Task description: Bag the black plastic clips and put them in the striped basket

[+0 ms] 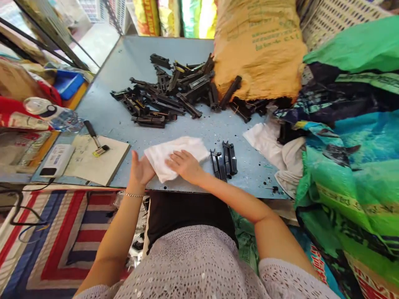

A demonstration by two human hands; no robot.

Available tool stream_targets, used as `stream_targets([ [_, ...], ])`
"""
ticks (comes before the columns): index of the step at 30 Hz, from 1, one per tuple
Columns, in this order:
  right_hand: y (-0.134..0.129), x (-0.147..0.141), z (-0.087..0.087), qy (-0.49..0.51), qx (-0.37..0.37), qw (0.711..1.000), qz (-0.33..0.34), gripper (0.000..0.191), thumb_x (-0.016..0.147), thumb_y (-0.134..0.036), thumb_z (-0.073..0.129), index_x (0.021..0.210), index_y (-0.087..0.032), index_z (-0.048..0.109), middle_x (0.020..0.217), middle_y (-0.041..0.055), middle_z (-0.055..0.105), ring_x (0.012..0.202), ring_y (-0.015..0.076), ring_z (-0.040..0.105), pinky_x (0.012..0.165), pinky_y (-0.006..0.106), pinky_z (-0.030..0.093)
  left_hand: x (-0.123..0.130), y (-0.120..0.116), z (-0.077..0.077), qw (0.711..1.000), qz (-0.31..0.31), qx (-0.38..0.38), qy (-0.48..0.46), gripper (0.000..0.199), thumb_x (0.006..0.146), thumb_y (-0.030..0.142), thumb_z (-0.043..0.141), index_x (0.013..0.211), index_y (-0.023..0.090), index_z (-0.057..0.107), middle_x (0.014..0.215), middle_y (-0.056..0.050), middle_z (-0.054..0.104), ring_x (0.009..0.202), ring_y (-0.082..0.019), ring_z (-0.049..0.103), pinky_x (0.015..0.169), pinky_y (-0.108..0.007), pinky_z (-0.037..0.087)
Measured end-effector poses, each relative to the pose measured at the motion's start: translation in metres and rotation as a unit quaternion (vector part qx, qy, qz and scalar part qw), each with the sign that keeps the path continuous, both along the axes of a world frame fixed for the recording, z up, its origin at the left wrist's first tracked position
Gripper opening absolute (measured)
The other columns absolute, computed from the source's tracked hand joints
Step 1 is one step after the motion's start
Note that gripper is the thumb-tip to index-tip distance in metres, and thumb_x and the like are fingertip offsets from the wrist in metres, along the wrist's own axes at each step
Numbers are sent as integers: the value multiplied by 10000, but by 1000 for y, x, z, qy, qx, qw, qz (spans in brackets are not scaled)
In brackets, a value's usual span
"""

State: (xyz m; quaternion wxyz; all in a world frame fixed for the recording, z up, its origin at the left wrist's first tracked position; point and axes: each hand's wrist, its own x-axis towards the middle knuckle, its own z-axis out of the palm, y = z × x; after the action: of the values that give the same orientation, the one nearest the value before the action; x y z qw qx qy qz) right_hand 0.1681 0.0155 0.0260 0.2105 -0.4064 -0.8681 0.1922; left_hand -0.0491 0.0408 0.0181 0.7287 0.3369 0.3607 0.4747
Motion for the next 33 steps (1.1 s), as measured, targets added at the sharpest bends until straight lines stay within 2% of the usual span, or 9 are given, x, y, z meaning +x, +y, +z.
stream_targets([
  [2,-10,-18,-22,-24,-13,998,51,503,922,-77,539,1403,-220,578,1547,150,500,1509,310,353,1229,619,257,-9,1,-11,999,38,-8,39,774,699,572,832,1303,157,582,1319,-184,667,1245,-365,625,1028,-511,518],
  [5,-15,-15,-29,44,-24,993,110,625,848,-127,623,1459,-187,503,1616,179,368,1542,331,257,1230,608,259,-18,-3,-32,992,89,-11,91,759,616,238,882,1298,174,556,1295,-148,684,1166,-326,666,1023,-492,513],
  [11,-1,20,-8,156,-19,985,-69,391,867,-52,441,1146,-238,643,1200,110,623,1195,265,564,1069,503,468,-22,-2,-54,984,113,-15,135,681,668,241,771,1297,147,529,1263,-156,674,1176,-336,655,1047,-530,493],
  [14,0,27,-9,104,-30,990,-88,447,816,-60,498,1214,-223,620,1228,116,613,1193,298,543,1068,524,457,-21,-9,-43,963,136,39,230,740,749,307,749,1410,158,450,1440,-198,544,1369,-361,512,1148,-560,404],
  [17,-2,26,-17,89,-64,990,-92,583,796,-55,493,1354,-214,549,1339,129,590,1275,309,512,1119,547,417,-12,-24,-20,873,188,180,412,806,818,356,749,1510,191,370,1628,-192,295,1546,-353,228,1261,-561,206],
  [20,-2,21,-25,113,-84,984,-107,580,833,-94,510,1402,-204,516,1393,136,573,1346,303,476,1164,537,382,3,-34,-4,807,121,301,493,870,794,384,798,1533,201,378,1641,-185,270,1547,-377,194,1266,-577,169],
  [23,0,21,-27,148,-91,977,-123,532,895,-166,533,1424,-219,504,1415,126,564,1358,283,478,1169,501,385,13,-29,-8,837,57,275,469,788,825,325,750,1525,196,413,1493,-185,484,1367,-362,468,1177,-545,351],
  [26,2,24,-26,138,-67,977,-148,541,907,-164,542,1444,-220,500,1408,127,564,1328,293,483,1143,503,401,9,-20,-19,867,86,177,459,651,879,223,623,1505,178,450,1273,-144,644,1072,-287,625,1058,-480,455],
  [33,-5,4,-28,-80,35,979,-185,438,964,-154,543,1375,-277,632,1282,121,585,1116,317,484,953,470,453,-7,14,2,801,9,260,539,387,888,347,594,1215,157,678,1277,-143,638,1259,-297,550,1128,-438,399],
])
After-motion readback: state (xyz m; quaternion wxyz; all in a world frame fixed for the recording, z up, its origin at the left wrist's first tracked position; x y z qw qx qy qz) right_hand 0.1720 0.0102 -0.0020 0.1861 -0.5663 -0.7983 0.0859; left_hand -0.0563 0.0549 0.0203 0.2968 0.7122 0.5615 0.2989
